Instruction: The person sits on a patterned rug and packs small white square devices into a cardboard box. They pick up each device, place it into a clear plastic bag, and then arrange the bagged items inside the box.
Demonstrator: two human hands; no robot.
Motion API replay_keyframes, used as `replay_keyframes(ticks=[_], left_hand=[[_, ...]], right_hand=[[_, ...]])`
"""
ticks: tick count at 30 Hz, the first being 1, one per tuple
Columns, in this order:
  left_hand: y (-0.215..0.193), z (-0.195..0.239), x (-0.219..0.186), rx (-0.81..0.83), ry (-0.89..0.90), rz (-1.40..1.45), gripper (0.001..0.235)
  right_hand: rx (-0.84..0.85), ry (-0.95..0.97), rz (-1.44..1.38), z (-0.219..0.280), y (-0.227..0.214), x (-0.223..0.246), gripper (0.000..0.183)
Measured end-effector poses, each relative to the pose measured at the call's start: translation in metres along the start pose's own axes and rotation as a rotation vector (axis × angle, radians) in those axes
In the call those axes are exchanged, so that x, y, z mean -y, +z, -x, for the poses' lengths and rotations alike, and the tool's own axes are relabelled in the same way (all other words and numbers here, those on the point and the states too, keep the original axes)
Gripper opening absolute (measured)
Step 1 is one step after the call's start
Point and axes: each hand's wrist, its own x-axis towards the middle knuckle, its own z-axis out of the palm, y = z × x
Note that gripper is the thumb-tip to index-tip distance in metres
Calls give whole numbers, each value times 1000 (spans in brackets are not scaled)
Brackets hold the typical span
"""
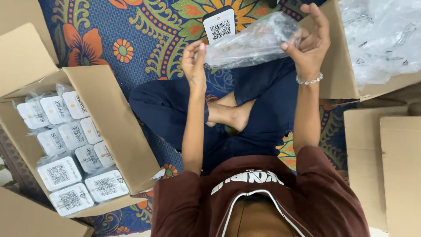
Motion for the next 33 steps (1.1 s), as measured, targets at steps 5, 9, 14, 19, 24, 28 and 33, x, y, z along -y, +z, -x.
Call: replay_keyframes(ticks=[5,9,14,19,24,28,33], left_hand=[[-1,21,-44,-40,-61,312,38],[29,43,-88,61,-7,213,55],[54,66,-86,-88,168,-307,42],[75,89,-135,-19,391,-566,34],[84,100,-171,52,727,-835,35],[76,103,-163,145,773,-813,41],[45,93,-126,251,329,-242,54]], right_hand=[[-150,88,-189,20,-19,-42,72],[-158,163,-80,14,-2,-24,50],[-99,-162,813,22,39,27,32],[77,89,96,30,66,70,15],[155,185,-41,30,78,85,14],[161,174,5,34,78,73,18],[10,190,-182,37,71,59,10]])
